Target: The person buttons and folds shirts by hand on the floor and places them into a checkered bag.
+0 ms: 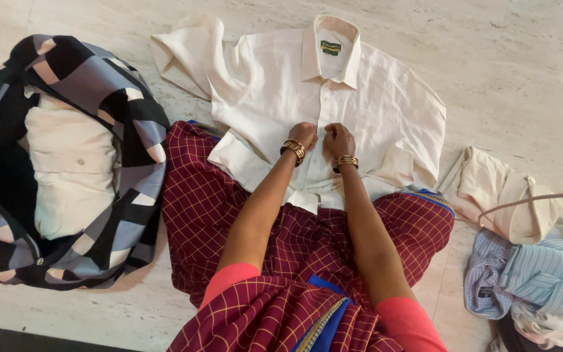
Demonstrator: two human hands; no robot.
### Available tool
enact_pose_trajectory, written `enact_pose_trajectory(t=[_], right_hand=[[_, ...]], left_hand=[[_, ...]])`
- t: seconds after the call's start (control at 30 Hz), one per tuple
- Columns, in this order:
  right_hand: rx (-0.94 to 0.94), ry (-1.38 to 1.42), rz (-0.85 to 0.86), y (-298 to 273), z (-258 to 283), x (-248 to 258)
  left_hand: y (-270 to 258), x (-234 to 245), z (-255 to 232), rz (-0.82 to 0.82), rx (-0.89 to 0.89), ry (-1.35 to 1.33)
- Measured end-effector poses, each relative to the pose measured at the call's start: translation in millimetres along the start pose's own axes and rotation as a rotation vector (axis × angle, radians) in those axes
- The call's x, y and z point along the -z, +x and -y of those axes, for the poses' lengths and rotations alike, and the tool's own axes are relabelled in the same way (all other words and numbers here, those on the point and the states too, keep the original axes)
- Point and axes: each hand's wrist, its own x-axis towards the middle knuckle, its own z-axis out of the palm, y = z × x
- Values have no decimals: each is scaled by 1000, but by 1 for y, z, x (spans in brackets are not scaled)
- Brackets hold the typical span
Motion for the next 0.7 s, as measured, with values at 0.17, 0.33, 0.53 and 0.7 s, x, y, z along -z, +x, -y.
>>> enact_pose_trajectory(t=[0.17,0.33,0.53,0.7], right_hand=[[-73,-83,231,8,23,14],[-119,-169,297,10,55,29],[-230,-236,207,8,64,21],[-289,-205,145,10,35,8]], left_hand=[[-9,8,-4,-22,-125,274],[22,13,27,-24,-358,350],[22,18,29,72,-362,264],[-3,21,10,69,-170,185]])
